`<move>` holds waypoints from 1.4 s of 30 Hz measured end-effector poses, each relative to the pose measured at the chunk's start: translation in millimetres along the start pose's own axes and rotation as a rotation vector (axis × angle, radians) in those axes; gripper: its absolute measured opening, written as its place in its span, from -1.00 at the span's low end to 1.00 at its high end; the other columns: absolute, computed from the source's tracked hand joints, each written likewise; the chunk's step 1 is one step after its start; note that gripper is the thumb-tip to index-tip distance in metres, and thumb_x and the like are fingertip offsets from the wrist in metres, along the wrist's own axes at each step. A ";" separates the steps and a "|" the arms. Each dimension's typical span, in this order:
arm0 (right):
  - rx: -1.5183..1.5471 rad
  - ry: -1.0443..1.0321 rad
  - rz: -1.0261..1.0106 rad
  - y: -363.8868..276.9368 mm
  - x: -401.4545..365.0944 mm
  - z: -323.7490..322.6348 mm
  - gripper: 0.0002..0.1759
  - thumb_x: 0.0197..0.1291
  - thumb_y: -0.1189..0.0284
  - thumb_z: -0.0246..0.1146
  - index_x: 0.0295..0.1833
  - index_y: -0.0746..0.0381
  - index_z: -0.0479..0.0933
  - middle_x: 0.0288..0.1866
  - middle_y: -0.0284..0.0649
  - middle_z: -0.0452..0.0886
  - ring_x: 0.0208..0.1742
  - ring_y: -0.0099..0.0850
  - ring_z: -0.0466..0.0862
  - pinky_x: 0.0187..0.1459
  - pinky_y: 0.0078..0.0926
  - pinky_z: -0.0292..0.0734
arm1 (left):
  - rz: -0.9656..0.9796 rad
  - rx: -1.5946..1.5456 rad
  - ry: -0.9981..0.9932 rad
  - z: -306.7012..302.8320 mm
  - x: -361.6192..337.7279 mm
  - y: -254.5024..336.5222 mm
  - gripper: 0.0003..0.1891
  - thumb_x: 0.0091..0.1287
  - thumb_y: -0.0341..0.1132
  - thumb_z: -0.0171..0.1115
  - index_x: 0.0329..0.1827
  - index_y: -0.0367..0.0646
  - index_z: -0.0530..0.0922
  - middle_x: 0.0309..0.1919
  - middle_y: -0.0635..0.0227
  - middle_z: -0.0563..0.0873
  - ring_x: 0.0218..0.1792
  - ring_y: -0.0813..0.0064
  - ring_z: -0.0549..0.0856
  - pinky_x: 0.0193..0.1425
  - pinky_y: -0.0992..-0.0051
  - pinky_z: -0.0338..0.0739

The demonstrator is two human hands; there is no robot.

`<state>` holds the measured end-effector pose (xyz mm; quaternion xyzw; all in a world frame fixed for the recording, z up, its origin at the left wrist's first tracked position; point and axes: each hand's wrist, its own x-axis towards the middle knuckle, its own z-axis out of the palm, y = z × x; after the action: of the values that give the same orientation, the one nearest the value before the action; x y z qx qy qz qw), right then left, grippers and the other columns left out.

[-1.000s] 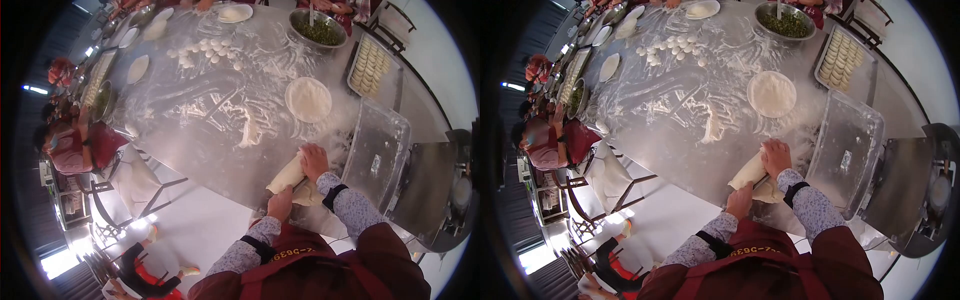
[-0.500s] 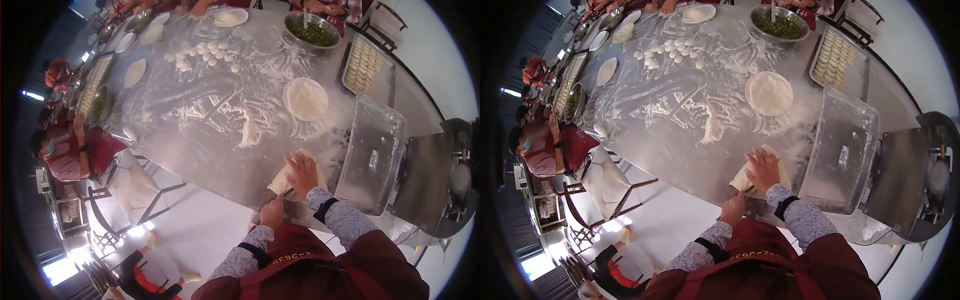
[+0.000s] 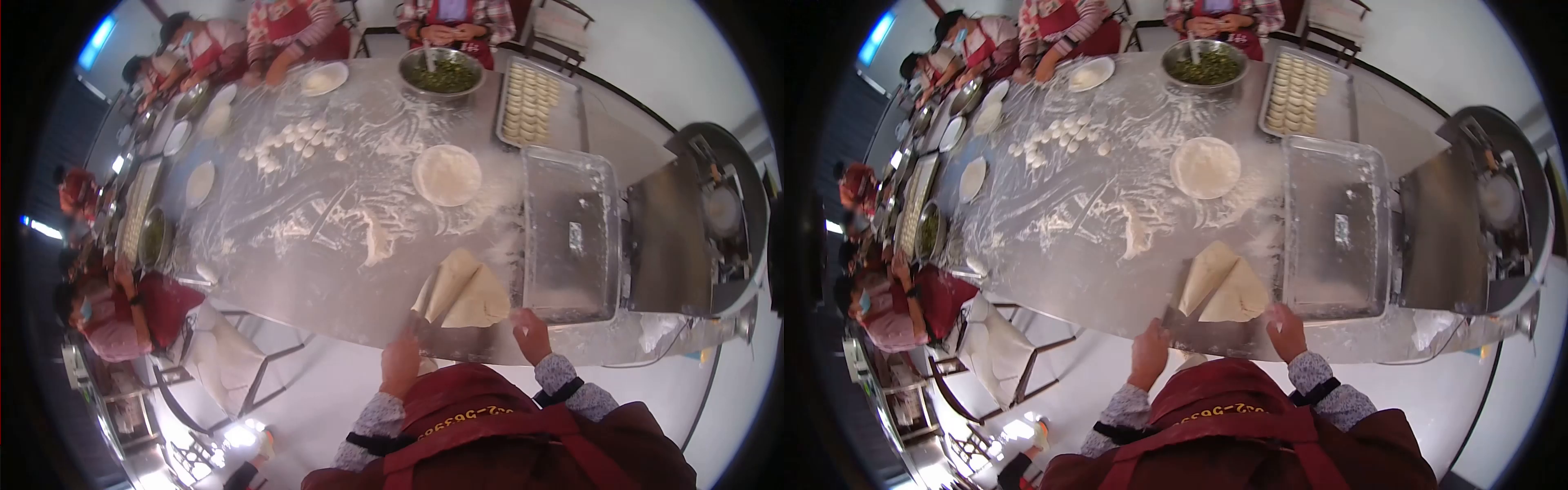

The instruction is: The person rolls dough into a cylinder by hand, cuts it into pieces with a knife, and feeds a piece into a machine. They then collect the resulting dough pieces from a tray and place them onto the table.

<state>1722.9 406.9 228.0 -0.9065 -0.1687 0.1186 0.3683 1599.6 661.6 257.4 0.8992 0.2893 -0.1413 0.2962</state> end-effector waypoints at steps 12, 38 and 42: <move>1.212 -0.035 0.457 -48.3 -66.3 -25.7 -0.67 0.20 0.36 0.12 0.02 0.32 0.37 -0.12 -0.16 0.53 -0.07 -0.41 0.56 0.00 -0.47 0.49 | 0.786 0.056 -0.195 10.8 -29.3 128.1 -0.70 0.15 -0.36 0.09 -0.04 -0.20 0.41 -0.26 0.08 0.57 -0.27 0.05 0.59 -0.27 0.18 0.49; 1.520 0.565 1.124 356.7 -99.2 -132.5 -0.57 0.23 0.29 0.01 0.15 0.26 0.25 0.06 -0.09 0.40 0.04 -0.22 0.46 0.00 -0.31 0.46 | 0.028 0.129 0.372 78.0 87.8 46.1 -0.25 0.01 -0.13 0.30 0.32 0.07 0.19 0.07 0.09 0.43 0.09 0.01 0.42 0.12 0.03 0.30; 1.271 0.233 1.085 298.1 -109.3 -129.9 -0.52 0.18 0.27 0.04 0.22 0.16 0.23 0.00 -0.10 0.46 -0.06 -0.27 0.52 -0.18 -0.39 0.49 | -0.008 -0.092 0.152 83.1 110.7 39.7 -0.20 -0.04 -0.03 0.31 0.32 0.07 0.19 0.04 0.04 0.46 0.04 0.00 0.48 0.12 0.11 0.34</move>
<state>1732.2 82.2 117.9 -0.4884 0.4281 0.2573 0.7155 1704.4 632.7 163.1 0.8917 0.3206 -0.0605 0.3138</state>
